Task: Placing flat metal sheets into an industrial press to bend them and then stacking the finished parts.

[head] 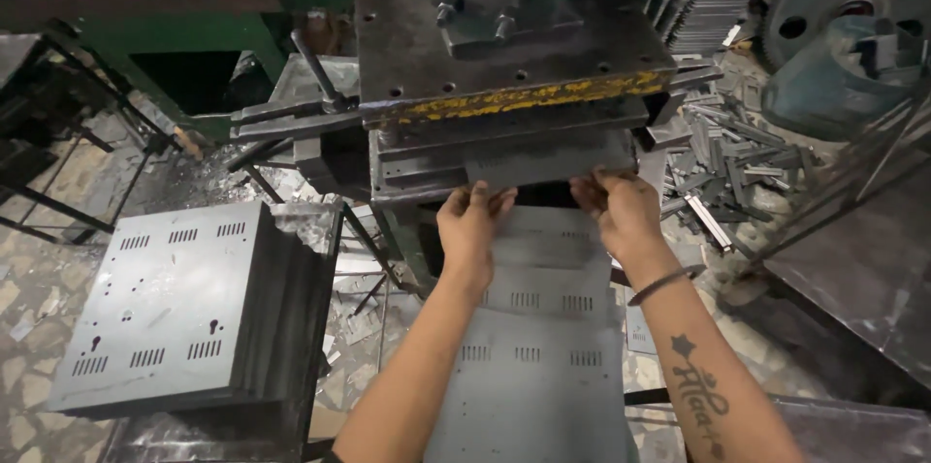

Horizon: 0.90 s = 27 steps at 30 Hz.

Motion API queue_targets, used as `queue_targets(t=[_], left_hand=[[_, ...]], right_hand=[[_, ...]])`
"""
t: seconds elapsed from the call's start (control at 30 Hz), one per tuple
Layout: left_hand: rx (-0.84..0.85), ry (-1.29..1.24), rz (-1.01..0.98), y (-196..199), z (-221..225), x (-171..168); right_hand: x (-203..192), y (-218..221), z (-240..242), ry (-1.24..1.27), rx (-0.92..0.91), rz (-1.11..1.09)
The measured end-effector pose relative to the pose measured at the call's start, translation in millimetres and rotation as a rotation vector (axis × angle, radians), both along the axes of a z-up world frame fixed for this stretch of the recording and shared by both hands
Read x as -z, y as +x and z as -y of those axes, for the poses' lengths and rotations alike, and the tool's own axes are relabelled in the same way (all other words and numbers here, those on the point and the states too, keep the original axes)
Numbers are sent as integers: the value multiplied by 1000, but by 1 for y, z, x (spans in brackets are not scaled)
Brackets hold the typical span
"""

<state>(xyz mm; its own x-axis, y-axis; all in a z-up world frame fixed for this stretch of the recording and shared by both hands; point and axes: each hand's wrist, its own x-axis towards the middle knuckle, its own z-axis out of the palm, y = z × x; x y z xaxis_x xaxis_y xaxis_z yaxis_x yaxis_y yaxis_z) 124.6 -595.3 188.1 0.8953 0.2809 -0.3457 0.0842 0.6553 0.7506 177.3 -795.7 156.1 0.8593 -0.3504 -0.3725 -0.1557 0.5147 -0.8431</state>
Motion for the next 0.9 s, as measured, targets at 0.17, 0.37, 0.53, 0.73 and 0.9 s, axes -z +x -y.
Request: queue_targets(t=[0.17, 0.37, 0.53, 0.73, 0.9], left_hand=[[-22, -64, 14, 3, -17, 15], [-82, -49, -41, -10, -70, 2], [-65, -24, -40, -4, -81, 16], [-50, -12, -45, -9, -80, 4], [-33, 13, -60, -10, -80, 4]], right_hand=[[14, 6, -16, -229, -42, -67], [-3, -11, -81, -135, -26, -72], [-13, -19, -98, -107, -39, -56], [-21, -23, -93, -15, -40, -20], [-21, -25, -93, 28, -24, -12]])
